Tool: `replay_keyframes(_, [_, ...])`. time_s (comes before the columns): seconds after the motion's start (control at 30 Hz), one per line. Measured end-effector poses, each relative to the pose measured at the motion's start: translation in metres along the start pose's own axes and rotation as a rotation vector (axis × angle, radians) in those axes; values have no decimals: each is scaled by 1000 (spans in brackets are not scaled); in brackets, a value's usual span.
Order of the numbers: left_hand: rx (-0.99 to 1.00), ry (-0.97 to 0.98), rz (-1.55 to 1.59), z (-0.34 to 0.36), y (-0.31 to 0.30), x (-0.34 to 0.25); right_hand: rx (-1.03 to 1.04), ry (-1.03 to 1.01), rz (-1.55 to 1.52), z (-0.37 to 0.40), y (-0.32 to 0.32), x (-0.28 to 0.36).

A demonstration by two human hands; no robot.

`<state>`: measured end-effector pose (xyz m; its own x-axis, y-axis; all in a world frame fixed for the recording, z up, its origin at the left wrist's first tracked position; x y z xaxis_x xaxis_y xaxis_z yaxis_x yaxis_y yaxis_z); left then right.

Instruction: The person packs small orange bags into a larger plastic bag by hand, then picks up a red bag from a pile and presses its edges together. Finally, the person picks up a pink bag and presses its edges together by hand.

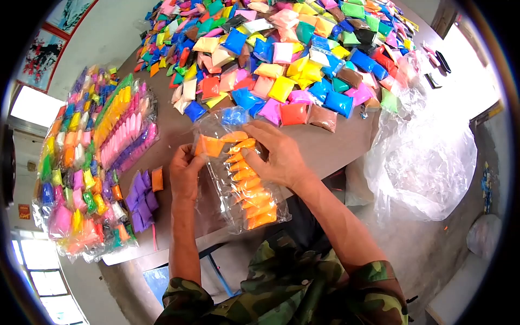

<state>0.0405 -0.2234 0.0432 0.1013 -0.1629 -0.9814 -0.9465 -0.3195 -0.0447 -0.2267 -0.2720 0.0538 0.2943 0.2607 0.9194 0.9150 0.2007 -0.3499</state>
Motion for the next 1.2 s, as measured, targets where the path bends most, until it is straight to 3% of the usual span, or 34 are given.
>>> replay_keyframes(0.13, [87, 138, -280, -1, 18, -30, 22, 19, 6, -1, 1, 0])
replay_keyframes(0.27, [124, 91, -289, -5, 14, -25, -20, -33, 46, -1, 3, -2])
replay_keyframes(0.43, [-10, 206, -221, -12, 8, -2, 1, -34, 73, -1, 2, -2])
replay_keyframes(0.7, [-137, 175, -182, -11, -19, -9, -10, -38, 100, -1, 3, -1])
replay_keyframes(1.07, [213, 140, -192, -10, 17, -3, 0, 15, 31, -3, 2, 0])
replay_keyframes(1.2, [220, 114, -133, -11, 17, -3, -8, 6, 44, -3, 2, 0])
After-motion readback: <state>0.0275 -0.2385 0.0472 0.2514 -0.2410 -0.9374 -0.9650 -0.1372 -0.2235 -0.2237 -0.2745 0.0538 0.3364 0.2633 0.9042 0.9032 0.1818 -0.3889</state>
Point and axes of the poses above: each hand's wrist, its own z-axis away from the middle knuckle, its own y-axis out of the palm, x = y × z, the point moved 4 cm from there along -z, towards the middle knuckle, and after that the axes turned 11 degrees about y, right-handed, at the moved point
